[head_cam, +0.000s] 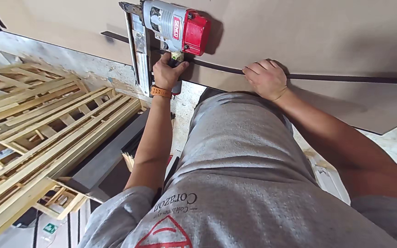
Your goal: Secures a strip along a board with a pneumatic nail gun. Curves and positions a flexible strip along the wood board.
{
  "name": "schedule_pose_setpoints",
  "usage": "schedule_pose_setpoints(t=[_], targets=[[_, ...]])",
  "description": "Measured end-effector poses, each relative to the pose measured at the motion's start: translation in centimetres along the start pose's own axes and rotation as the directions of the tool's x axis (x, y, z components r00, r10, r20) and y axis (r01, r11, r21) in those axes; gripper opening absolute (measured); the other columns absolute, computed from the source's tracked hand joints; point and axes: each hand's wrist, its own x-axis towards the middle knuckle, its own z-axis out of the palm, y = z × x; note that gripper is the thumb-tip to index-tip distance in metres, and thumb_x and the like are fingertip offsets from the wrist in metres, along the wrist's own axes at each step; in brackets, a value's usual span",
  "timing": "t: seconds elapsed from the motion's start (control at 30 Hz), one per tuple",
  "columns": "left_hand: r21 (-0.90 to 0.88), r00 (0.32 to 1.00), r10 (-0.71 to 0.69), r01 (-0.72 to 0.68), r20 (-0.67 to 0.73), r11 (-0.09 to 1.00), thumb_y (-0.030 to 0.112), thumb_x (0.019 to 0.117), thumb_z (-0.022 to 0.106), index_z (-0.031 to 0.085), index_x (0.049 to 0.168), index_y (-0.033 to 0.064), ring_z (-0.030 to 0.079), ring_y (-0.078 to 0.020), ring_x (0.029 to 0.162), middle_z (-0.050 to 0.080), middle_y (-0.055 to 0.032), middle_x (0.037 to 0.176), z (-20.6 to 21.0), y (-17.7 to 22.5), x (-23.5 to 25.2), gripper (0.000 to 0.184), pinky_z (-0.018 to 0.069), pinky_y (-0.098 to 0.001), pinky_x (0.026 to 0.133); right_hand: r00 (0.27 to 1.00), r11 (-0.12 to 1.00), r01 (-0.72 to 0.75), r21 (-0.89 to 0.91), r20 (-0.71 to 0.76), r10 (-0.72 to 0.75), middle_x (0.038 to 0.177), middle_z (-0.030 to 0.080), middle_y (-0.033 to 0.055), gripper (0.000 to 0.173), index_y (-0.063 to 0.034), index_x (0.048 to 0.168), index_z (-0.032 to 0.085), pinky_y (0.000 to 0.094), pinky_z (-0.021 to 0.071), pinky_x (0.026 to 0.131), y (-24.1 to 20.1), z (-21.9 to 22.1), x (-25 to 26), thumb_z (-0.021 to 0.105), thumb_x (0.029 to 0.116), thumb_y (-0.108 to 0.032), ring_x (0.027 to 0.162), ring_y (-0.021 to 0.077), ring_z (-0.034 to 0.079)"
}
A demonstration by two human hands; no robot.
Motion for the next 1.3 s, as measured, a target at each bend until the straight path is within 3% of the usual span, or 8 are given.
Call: schedule_pose_setpoints(t=[0.5,0.67,0.83,0.93,1.03,1.13,1.2,1.3], targets=[[-0.047,0.999,0.023,-0.021,0.039,0.999,0.057,0.0795,0.082,0.070,0.117,0.0101,0.072,-0.0208,0.096,0.074,-0.0098,0.103,0.0,-0.2,0.0,0.061,0.0573,-0.0511,0.091,1.000,1.000,-0.009,0.018,0.018,0.009,0.108,0.071,0.0105,0.024,-0.0106,0.116,0.069,0.0498,0.0544,0.083,0.1,-0.2,-0.1,0.048,0.1077,-0.020,0.103,0.0336,0.067],[0.101,0.999,0.043,-0.041,-0.023,0.994,0.069,0.0839,0.071,0.062,0.140,0.0104,0.064,-0.0321,0.123,0.068,-0.0175,0.129,-1.4,0.4,-1.3,0.082,0.0495,-0.0556,0.107,0.997,0.998,-0.055,0.022,0.046,0.054,0.111,0.071,0.0111,0.026,-0.0100,0.115,0.069,0.0504,0.0538,0.087,0.5,-1.1,-0.7,0.048,0.1078,-0.023,0.106,0.0337,0.067],[0.274,0.917,0.340,-0.278,-0.211,0.921,0.049,0.0953,0.070,0.067,0.130,0.0072,0.066,-0.0318,0.118,0.067,-0.0190,0.128,-1.1,3.2,-5.8,0.055,0.0553,-0.0484,0.100,0.994,0.994,-0.105,-0.023,0.021,0.105,0.116,0.072,0.0084,0.023,-0.0129,0.118,0.071,0.0486,0.0543,0.091,3.3,-3.5,-5.0,0.053,0.1064,-0.020,0.108,0.0314,0.067],[0.262,0.860,0.509,-0.484,-0.030,0.835,0.037,0.0986,0.068,0.069,0.128,0.0081,0.067,-0.0333,0.116,0.065,-0.0191,0.131,3.0,7.3,-7.5,0.041,0.0574,-0.0517,0.096,0.992,0.990,-0.125,-0.071,0.019,0.126,0.117,0.072,0.0084,0.023,-0.0129,0.118,0.071,0.0484,0.0543,0.094,5.7,-5.3,-7.6,0.053,0.1060,-0.021,0.110,0.0313,0.068],[0.205,0.810,0.567,-0.586,0.150,0.784,0.031,0.0961,0.071,0.066,0.134,0.0093,0.069,-0.0373,0.111,0.062,-0.0207,0.136,8.1,11.1,-7.7,0.044,0.0603,-0.0555,0.086,0.965,0.957,-0.260,-0.131,-0.001,0.262,0.120,0.071,0.0096,0.026,-0.0127,0.123,0.070,0.0515,0.0503,0.102,8.1,-8.0,-10.6,0.056,0.1046,-0.026,0.117,0.0325,0.066],[0.166,0.803,0.552,-0.590,0.224,0.790,0.026,0.0953,0.070,0.066,0.134,0.0105,0.069,-0.0398,0.112,0.060,-0.0215,0.139,12.0,13.0,-8.1,0.042,0.0598,-0.0584,0.086,0.881,0.851,-0.474,-0.228,-0.115,0.460,0.126,0.069,0.0079,0.036,-0.0158,0.127,0.069,0.0509,0.0439,0.112,11.4,-11.0,-15.8,0.064,0.0997,-0.039,0.124,0.0302,0.062],[0.170,0.821,0.537,-0.567,0.194,0.806,0.025,0.0982,0.065,0.068,0.131,0.0108,0.068,-0.0398,0.115,0.061,-0.0214,0.138,13.1,13.4,-8.3,0.036,0.0583,-0.0580,0.091,0.761,0.719,-0.648,-0.252,-0.207,0.614,0.137,0.065,0.0095,0.048,-0.0159,0.133,0.066,0.0527,0.0376,0.119,13.7,-13.1,-20.1,0.067,0.0963,-0.047,0.133,0.0313,0.057],[0.194,0.856,0.503,-0.516,0.116,0.834,0.020,0.1011,0.058,0.071,0.127,0.0103,0.067,-0.0399,0.118,0.064,-0.0221,0.135,13.8,14.2,-8.9,0.030,0.0559,-0.0570,0.096,0.383,0.387,-0.920,-0.067,-0.368,0.847,0.162,0.041,0.0179,0.078,-0.0114,0.153,0.050,0.0541,0.0298,0.124,18.1,-16.3,-27.3,0.072,0.0906,-0.052,0.150,0.0366,0.037]])
